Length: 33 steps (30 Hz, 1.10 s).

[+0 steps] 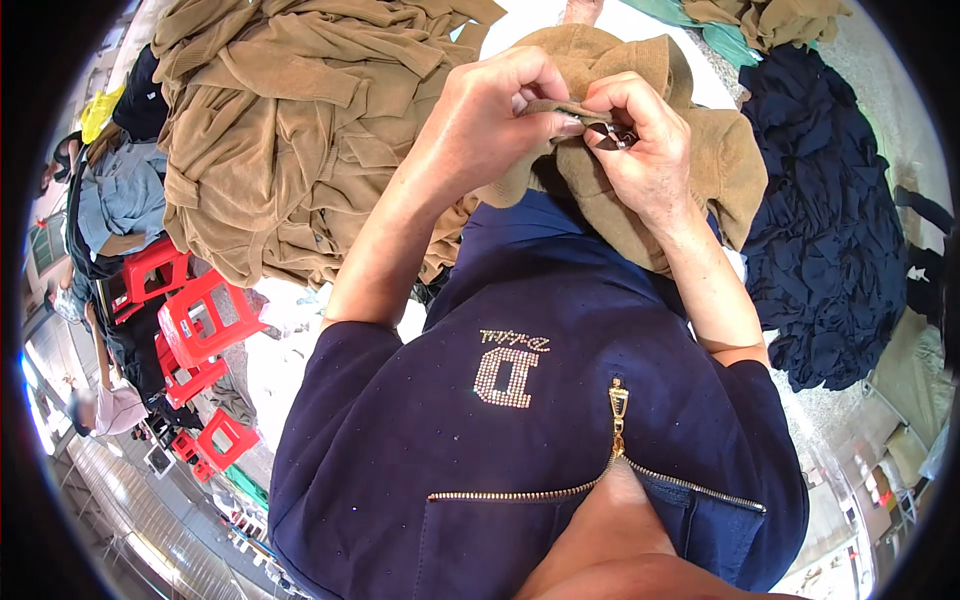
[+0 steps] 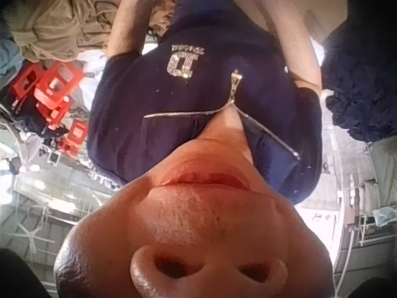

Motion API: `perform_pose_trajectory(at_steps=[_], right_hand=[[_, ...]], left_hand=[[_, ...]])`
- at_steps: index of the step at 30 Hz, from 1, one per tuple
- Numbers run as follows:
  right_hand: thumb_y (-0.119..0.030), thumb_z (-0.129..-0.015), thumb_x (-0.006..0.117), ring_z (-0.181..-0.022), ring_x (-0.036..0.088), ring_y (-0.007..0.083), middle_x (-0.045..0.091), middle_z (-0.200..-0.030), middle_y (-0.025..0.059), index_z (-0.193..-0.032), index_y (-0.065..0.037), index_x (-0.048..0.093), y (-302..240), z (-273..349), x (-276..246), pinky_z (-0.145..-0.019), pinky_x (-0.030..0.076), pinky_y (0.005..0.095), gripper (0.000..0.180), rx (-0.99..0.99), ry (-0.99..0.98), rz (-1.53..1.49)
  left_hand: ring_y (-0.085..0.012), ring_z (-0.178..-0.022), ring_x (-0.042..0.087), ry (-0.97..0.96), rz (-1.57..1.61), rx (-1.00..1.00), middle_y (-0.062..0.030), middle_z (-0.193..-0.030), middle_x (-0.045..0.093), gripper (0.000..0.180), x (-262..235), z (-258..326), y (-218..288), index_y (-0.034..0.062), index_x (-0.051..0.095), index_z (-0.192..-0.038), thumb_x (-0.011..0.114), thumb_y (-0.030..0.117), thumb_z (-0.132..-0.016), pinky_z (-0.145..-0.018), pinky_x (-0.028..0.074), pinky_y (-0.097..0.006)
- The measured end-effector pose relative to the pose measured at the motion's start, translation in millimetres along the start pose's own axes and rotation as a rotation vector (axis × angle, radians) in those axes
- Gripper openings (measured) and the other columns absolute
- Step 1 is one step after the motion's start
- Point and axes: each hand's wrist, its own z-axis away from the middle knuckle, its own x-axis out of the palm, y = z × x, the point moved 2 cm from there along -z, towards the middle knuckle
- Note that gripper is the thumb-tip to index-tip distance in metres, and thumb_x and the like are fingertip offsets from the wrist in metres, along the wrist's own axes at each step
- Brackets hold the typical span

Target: Trimming loose threads and excess fabric from brown buttoned garments using small scissors.

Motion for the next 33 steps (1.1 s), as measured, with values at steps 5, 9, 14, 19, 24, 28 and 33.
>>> perform_pose_trajectory(at_steps=[5, 9, 14, 19, 24, 28, 33], right_hand=[[0.002, -0.07, 0.073, -0.065, 0.06, 0.0191, 0.058, -0.076, 0.0059, -0.086, -0.004, 0.057, 7, -1, -3, -0.057, 0.047, 0.0302, 0.024, -0.011, 0.056, 0.06], [0.001, -0.074, 0.067, -0.08, 0.064, 0.0287, 0.058, -0.094, 0.0099, -0.095, -0.006, 0.057, 15, -8, -5, -0.066, 0.051, 0.0369, 0.024, -0.012, -0.011, 0.283], [-0.016, -0.082, 0.064, -0.087, 0.063, 0.0271, 0.059, -0.09, 0.0076, -0.095, -0.004, 0.063, 32, 15, -35, -0.077, 0.049, 0.0385, 0.017, 0.338, -0.556, 0.404], [-0.019, -0.084, 0.065, -0.089, 0.063, 0.0277, 0.061, -0.091, 0.0097, -0.101, -0.006, 0.058, 36, 32, -31, -0.078, 0.048, 0.0378, 0.023, 0.265, -0.462, 0.277], [-0.013, -0.083, 0.068, -0.089, 0.064, 0.0269, 0.064, -0.094, 0.0108, -0.104, -0.008, 0.06, 31, 31, -20, -0.077, 0.05, 0.0384, 0.024, 0.254, -0.43, 0.21], [0.011, -0.071, 0.063, -0.081, 0.065, 0.0216, 0.065, -0.095, 0.0084, -0.107, -0.009, 0.066, -38, -12, -67, -0.069, 0.054, 0.0288, 0.041, -0.192, 0.034, 0.437], [0.009, -0.079, 0.067, -0.087, 0.066, 0.0117, 0.069, -0.097, 0.0032, -0.105, -0.007, 0.069, -18, -21, -139, -0.077, 0.054, 0.0237, 0.031, -0.239, 0.474, 0.515]], left_hand=[[-0.0175, -0.067, 0.06, 0.128, -0.191, 0.256, -0.0069, -0.077, 0.06, 0.015, 14, -6, -16, 0.0012, 0.06, -0.088, 0.07, 0.0, -0.076, -0.061, 0.047, -0.029], [-0.0308, -0.08, 0.063, 0.287, -0.592, 0.369, -0.011, -0.082, 0.062, 0.013, 28, -21, -26, 0.0052, 0.056, -0.085, 0.064, 0.003, -0.075, -0.066, 0.051, -0.039], [-0.0335, -0.085, 0.062, 0.113, -0.723, 0.181, -0.0116, -0.081, 0.062, 0.006, -2, -4, -69, 0.0076, 0.055, -0.083, 0.054, 0.005, -0.078, -0.071, 0.049, -0.044], [-0.0256, -0.08, 0.063, -0.193, -0.404, -0.348, -0.0113, -0.08, 0.065, 0.013, -23, 25, -122, 0.0054, 0.063, -0.091, 0.057, 0.007, -0.079, -0.074, 0.05, -0.038], [-0.0154, -0.072, 0.059, 0.119, -0.164, -0.468, -0.0097, -0.075, 0.062, 0.011, -28, 22, -90, 0.0035, 0.062, -0.093, 0.056, 0.006, -0.084, -0.064, 0.049, -0.03], [-0.0249, -0.082, 0.062, 0.634, -0.795, 0.668, -0.0073, -0.084, 0.065, 0.015, -55, 9, -18, 0.0049, 0.065, -0.087, 0.062, -0.003, -0.074, -0.076, 0.049, -0.035], [-0.0222, -0.083, 0.065, 0.426, -0.621, 0.446, -0.0076, -0.089, 0.069, 0.012, -31, -12, -26, 0.0067, 0.072, -0.094, 0.068, 0.004, -0.082, -0.078, 0.051, -0.029]])
